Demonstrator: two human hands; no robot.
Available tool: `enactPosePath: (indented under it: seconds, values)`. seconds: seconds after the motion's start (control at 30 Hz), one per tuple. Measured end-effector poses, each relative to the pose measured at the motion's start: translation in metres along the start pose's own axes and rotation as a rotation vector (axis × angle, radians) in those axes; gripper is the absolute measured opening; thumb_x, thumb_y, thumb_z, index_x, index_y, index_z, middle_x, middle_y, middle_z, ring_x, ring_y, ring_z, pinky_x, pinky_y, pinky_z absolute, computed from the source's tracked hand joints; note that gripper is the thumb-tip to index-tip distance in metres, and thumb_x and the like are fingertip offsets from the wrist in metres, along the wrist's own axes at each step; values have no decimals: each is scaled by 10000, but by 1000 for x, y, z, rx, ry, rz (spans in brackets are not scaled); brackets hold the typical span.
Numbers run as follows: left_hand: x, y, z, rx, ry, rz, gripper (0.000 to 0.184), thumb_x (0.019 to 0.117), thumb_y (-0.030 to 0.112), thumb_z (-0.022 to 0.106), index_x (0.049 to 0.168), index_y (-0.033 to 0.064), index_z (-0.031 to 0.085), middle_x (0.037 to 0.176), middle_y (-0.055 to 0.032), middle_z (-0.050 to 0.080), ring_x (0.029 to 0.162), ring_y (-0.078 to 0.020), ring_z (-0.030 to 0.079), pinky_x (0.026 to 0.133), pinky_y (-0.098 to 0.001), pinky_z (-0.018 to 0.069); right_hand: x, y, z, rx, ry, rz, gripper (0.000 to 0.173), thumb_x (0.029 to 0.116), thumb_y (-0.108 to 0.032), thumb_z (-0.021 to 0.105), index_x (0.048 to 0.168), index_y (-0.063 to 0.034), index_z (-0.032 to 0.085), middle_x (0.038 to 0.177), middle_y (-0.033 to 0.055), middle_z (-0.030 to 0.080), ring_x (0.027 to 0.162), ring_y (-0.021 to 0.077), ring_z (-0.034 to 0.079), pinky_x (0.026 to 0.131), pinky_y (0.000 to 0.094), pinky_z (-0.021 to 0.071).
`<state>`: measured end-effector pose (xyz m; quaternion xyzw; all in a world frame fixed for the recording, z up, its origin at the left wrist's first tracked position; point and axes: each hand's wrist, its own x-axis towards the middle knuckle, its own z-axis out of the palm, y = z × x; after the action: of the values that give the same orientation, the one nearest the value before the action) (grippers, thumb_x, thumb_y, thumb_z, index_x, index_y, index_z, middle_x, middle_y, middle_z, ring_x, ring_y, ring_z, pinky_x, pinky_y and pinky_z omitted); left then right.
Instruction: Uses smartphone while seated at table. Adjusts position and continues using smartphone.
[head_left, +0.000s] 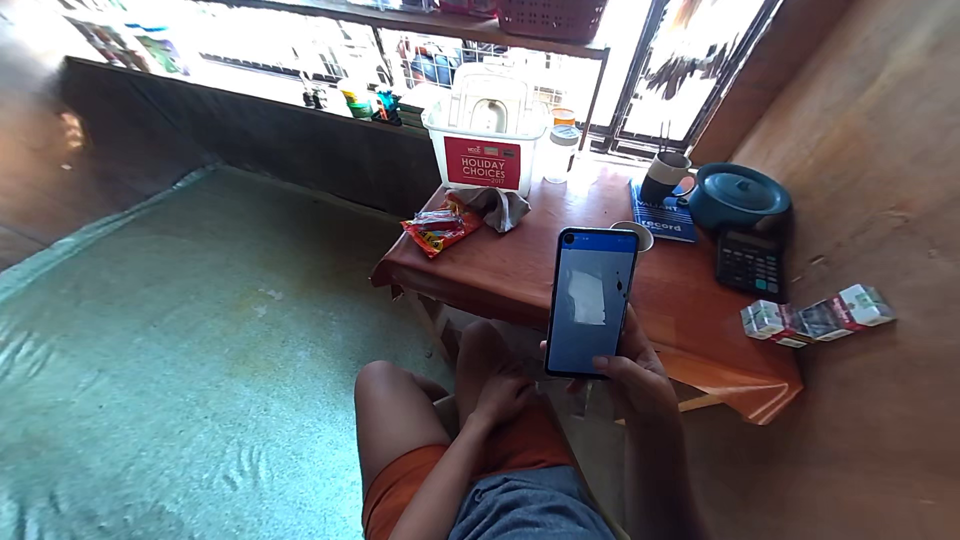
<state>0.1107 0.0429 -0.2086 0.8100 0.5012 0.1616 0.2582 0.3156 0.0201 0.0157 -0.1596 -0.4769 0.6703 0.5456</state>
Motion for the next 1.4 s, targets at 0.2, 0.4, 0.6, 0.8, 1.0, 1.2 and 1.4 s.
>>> enactPosePath:
  seconds: [0.2, 0.4, 0.6, 0.8, 1.0, 1.2, 1.4]
  values:
    - [0, -2, 3, 13, 16, 15, 368, 1048, 331, 458, 1161, 131, 746, 1270, -42, 706, 1374, -213, 519, 1246, -450, 229, 0, 1, 0, 4, 9, 1, 580, 884, -88, 698, 1414, -210, 494, 1171, 138, 716, 963, 271, 748, 669, 393, 653]
    - [-1, -1, 2, 6, 11, 5, 365, 1046, 317, 460, 1175, 124, 741, 1291, -44, 697, 1390, -212, 503, 1250, -454, 217, 0, 1, -1, 12, -1, -1, 565, 886, -91, 705, 1403, -209, 511, 1174, 143, 717, 957, 276, 750, 668, 392, 653]
    - [-1, -2, 2, 13, 8, 7, 375, 1051, 327, 448, 1175, 133, 744, 1296, -38, 695, 1398, -211, 495, 1252, -452, 210, 0, 1, -2, 0, 0, -14, 558, 888, -104, 706, 1399, -210, 508, 1165, 138, 719, 944, 265, 752, 659, 382, 652]
    - [8, 15, -31, -224, -192, -129, 360, 1044, 301, 517, 1233, 55, 701, 1205, -157, 702, 1216, -280, 628, 1119, -518, 420, 1, 2, -1, -6, 36, 15, 580, 876, -92, 700, 1405, -205, 490, 1153, 135, 722, 932, 266, 752, 661, 389, 650]
    - [13, 63, -158, -376, -139, -190, 389, 1096, 260, 410, 1317, 30, 632, 1183, -178, 690, 1123, -289, 652, 1013, -543, 476, 7, 12, -1, -31, 92, 98, 619, 854, -64, 670, 1416, -202, 453, 1099, 87, 737, 843, 228, 756, 622, 379, 649]
    - [-15, 102, -190, -829, 505, -130, 348, 1102, 150, 344, 1286, 46, 620, 1061, -69, 735, 908, -160, 720, 788, -335, 603, 11, 25, 4, -14, 57, 169, 632, 847, -77, 680, 1417, -173, 425, 1113, 118, 724, 874, 248, 755, 631, 390, 650]
    - [-37, 122, -186, -964, 526, -23, 347, 1087, 162, 368, 1171, 44, 684, 955, -18, 719, 838, -82, 687, 782, -246, 580, 11, 33, 11, -4, -7, 200, 591, 865, -68, 669, 1402, -180, 448, 1099, 74, 728, 865, 197, 750, 653, 359, 648]
